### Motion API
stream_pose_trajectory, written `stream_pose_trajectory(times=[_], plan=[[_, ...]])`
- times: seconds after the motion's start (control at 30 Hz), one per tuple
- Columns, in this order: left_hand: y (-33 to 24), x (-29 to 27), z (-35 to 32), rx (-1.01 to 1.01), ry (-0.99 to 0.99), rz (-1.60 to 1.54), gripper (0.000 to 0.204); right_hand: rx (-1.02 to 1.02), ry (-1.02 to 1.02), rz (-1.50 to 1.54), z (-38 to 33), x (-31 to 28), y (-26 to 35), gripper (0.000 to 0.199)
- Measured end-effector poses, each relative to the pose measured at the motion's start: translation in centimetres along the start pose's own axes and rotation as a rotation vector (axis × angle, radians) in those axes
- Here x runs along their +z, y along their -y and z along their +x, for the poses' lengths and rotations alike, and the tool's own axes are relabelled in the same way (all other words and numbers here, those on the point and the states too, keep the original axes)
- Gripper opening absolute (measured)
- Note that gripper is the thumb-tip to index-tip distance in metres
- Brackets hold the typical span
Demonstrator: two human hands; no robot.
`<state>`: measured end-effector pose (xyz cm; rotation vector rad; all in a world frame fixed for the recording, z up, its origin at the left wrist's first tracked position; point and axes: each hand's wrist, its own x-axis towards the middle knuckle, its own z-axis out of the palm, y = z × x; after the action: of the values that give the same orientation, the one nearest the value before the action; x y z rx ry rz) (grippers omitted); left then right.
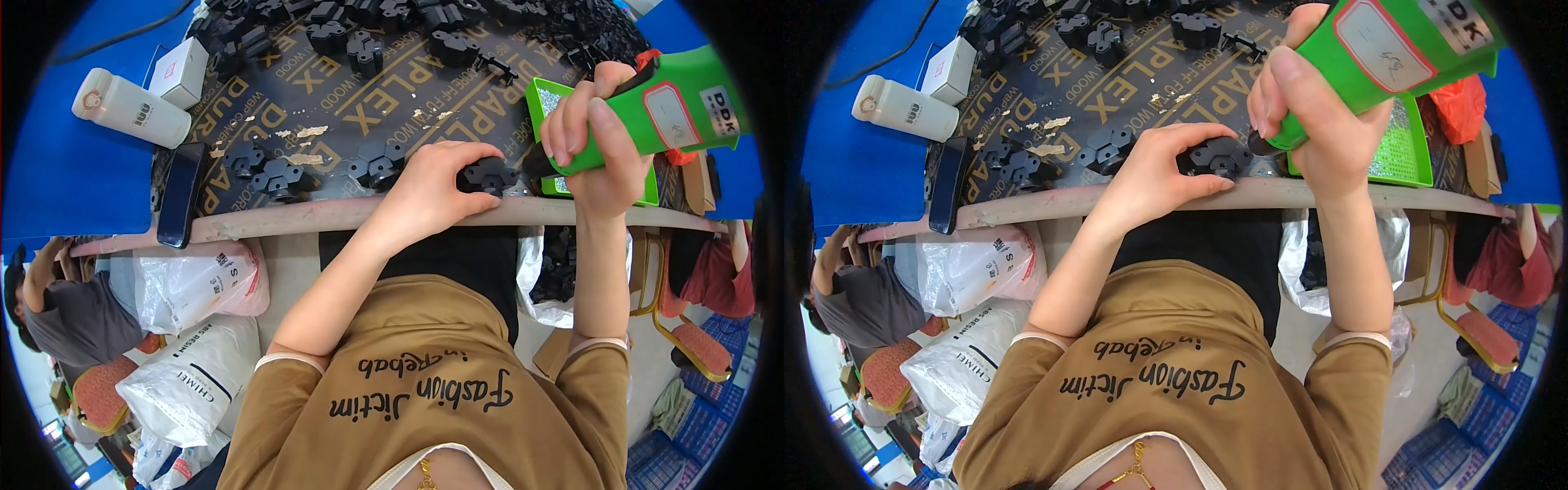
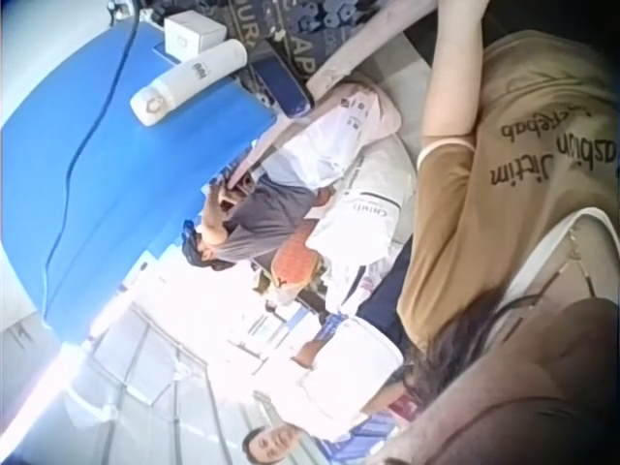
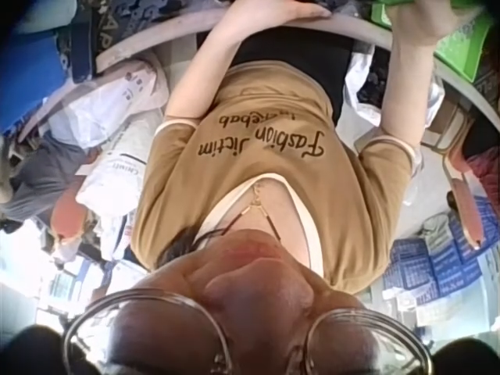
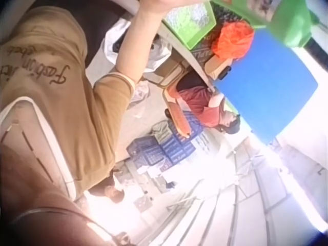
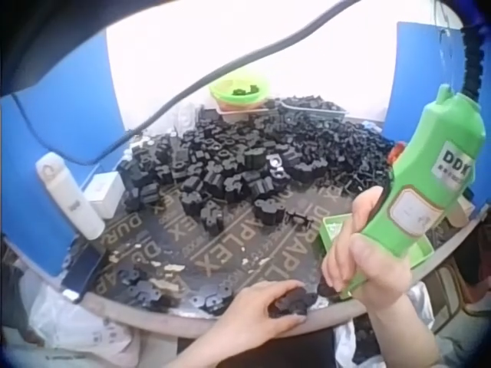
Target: Assembling small black plastic components using hands and an electric screwdriver at a workbench.
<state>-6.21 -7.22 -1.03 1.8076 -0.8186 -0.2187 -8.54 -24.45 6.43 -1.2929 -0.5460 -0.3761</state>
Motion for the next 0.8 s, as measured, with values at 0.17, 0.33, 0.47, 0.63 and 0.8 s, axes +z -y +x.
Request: stream_pose_trajectory(times=[0.17,0.33,0.47,0.63,0.8], plan=[[0.2,-0.2,0.0,-0.003,0.012,-0.017,0.047,-0.001,0.017,-0.124,0.7,1.0,1.9,0.037],[0.5,0.1,0.2,0.047,-0.013,0.02,0.046,-0.095,0.094,0.038,1.0,2.5,1.2,0.034],[0.4,-0.2,0.2,0.021,0.035,-0.015,0.048,-0.07,0.097,0.007,1.3,3.3,0.2,0.033],[0.9,0.2,0.0,0.047,-0.023,-0.05,0.037,-0.026,0.098,0.009,1.2,3.8,-0.7,0.033],[0.7,0.0,0.0,0.066,0.023,-0.029,0.037,-0.012,0.114,0.002,1.1,4.2,-1.1,0.032]])
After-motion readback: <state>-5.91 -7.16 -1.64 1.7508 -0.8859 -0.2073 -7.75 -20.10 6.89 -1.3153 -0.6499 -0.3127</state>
